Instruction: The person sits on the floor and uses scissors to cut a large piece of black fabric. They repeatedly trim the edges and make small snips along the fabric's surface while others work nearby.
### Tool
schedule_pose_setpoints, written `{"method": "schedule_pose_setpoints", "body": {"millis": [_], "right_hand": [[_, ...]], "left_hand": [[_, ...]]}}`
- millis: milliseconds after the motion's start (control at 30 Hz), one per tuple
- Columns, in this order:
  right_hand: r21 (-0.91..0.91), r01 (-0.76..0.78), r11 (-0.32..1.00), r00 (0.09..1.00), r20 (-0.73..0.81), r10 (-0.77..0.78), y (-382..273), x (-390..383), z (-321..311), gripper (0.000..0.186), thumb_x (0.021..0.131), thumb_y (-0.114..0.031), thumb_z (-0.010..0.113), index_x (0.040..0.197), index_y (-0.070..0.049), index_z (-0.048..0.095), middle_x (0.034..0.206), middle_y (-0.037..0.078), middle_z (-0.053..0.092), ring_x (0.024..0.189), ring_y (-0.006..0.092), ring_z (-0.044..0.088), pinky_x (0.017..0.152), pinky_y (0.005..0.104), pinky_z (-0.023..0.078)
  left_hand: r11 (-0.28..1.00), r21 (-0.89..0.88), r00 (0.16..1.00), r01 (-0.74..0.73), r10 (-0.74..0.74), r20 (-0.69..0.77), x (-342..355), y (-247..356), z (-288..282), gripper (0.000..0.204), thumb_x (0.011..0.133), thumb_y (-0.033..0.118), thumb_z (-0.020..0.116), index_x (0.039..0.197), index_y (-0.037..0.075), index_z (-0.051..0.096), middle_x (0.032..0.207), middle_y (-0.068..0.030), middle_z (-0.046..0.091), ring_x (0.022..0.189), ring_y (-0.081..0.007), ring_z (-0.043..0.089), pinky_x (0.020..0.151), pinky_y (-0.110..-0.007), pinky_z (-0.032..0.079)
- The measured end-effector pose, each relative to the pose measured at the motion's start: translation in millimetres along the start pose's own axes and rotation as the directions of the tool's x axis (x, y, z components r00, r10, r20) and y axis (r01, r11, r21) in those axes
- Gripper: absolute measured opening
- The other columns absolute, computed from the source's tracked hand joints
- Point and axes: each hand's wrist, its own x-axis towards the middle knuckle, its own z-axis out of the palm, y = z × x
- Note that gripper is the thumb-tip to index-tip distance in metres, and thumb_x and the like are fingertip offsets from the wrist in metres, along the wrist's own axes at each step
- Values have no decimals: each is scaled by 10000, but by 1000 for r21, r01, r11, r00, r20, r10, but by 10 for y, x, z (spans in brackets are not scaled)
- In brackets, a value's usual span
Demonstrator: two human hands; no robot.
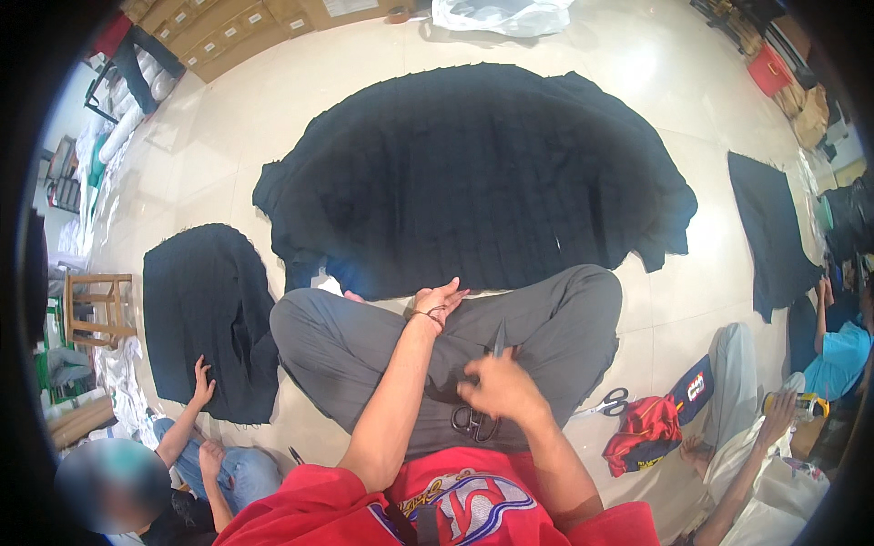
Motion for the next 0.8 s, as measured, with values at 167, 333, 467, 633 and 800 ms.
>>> {"method": "schedule_pose_setpoints", "body": {"millis": [167, 333, 467, 633, 800], "right_hand": [[501, 38, 865, 894, -404, 195, 399, 730, -142, 123, 917, -57, 638, 966, 36, 703, 684, 50, 673, 501, 89, 626, 426, 254, 471], [318, 25, 948, 853, -501, 146, 493, 1183, -127, 222, 893, -52, 679, 1056, 96, 703, 712, 109, 718, 518, 125, 659, 457, 272, 518], [341, -14, 940, 868, -463, 181, 466, 1312, -50, 268, 883, -43, 690, 1107, 105, 697, 730, 124, 723, 525, 125, 659, 442, 273, 512], [632, 27, 774, 868, -400, 296, 510, 1369, -44, 232, 900, -32, 680, 1076, 119, 685, 790, 127, 722, 531, 127, 638, 427, 268, 494], [907, 42, 420, 915, -204, 349, 559, 1373, -44, 138, 940, -31, 646, 1036, 68, 658, 805, 111, 701, 565, 128, 617, 477, 257, 510]], "left_hand": [[998, 2, 998, -64, 64, -10, -49, -1, 104, 453, 856, 153, 823, 1069, -145, 557, 1047, -202, 682, 1031, -317, 706, 985, -391, 536], [992, 41, 993, -119, 119, -16, -130, 53, 108, 450, 843, 161, 839, 1042, -124, 553, 981, -176, 682, 956, -273, 706, 960, -388, 545], [988, 5, 988, -152, 152, -9, -135, 61, 112, 473, 829, 128, 849, 1024, -117, 496, 945, -181, 669, 848, -244, 693, 838, -369, 558], [983, -40, 984, -178, 178, -7, -195, 65, 157, 540, 831, 113, 847, 1064, -145, 434, 928, -195, 660, 817, -231, 679, 776, -369, 551], [984, -23, 983, -175, 176, 52, -196, 85, 129, 597, 841, 132, 840, 1122, -173, 410, 942, -202, 662, 843, -229, 675, 775, -363, 544]]}}
